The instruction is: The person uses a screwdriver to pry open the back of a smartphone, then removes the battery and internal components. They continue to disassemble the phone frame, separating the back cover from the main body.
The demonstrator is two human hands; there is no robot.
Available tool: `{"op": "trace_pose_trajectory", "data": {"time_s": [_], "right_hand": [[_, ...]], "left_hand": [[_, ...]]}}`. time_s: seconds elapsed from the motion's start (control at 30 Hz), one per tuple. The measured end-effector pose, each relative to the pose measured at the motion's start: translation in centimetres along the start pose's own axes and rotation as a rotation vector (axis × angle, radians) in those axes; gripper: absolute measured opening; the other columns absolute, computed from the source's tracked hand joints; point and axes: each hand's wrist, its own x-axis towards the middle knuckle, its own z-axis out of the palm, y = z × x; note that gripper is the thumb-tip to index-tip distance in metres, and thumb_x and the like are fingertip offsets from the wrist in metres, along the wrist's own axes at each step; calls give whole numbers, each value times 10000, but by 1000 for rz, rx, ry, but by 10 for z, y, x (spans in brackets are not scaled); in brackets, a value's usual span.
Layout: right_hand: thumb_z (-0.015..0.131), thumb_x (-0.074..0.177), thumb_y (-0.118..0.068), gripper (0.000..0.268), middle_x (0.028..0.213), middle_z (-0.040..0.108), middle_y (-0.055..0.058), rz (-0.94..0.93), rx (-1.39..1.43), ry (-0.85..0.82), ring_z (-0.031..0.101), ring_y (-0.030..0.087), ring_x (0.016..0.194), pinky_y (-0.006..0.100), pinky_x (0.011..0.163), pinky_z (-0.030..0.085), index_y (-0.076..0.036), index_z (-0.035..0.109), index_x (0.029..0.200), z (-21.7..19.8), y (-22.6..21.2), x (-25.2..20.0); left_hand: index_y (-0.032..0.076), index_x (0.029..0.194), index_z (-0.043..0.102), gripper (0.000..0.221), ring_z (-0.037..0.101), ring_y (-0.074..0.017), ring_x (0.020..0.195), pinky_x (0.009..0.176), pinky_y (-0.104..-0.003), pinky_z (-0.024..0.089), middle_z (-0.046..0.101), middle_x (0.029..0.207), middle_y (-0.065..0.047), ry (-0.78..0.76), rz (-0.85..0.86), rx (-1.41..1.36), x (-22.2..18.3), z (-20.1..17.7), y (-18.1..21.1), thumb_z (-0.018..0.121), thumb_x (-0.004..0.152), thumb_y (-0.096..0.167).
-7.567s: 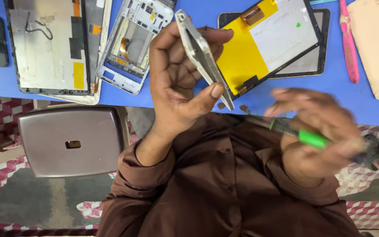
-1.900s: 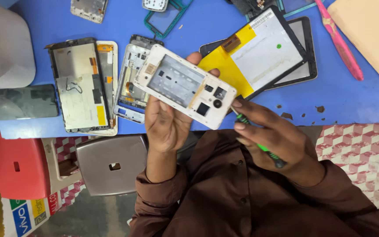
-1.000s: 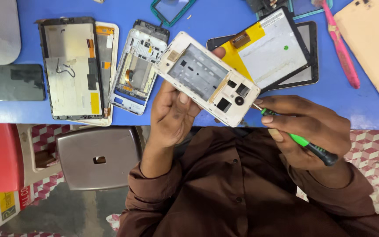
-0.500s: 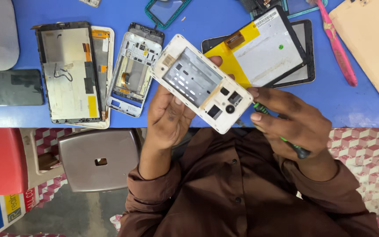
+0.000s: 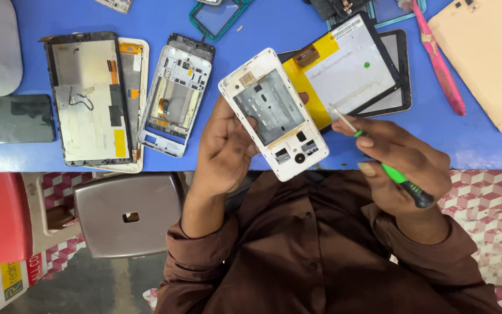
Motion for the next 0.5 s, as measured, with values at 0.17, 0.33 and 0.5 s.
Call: {"op": "trace_pose_trajectory", "data": {"time_s": [0.17,0.33,0.5], "right_hand": [[531,1010,-3,215,1279,675,240,-74,-88,-69,742,368,1123,340,797,647,-38,597,1212,0,-2,0],[824,802,-226,459,1269,663,236,-165,-212,-127,703,410,1145,474,962,623,-37,636,1176,12,-6,12],[840,836,-139,303,1214,699,226,-224,-245,-143,694,390,1183,455,975,624,-17,697,1074,17,-8,22]], "left_hand": [[0,1631,169,536,642,-309,1316,1087,-486,605,517,1503,-202,6,-4,-63,5,9,10,310,1114,-7],[3,1634,157,577,683,-302,1233,1002,-455,637,568,1448,-224,-11,-6,-37,11,16,15,349,1091,-34],[-31,1620,227,541,724,-227,1097,871,-340,654,650,1334,-202,-2,-71,162,8,17,19,403,1108,-34]]}}
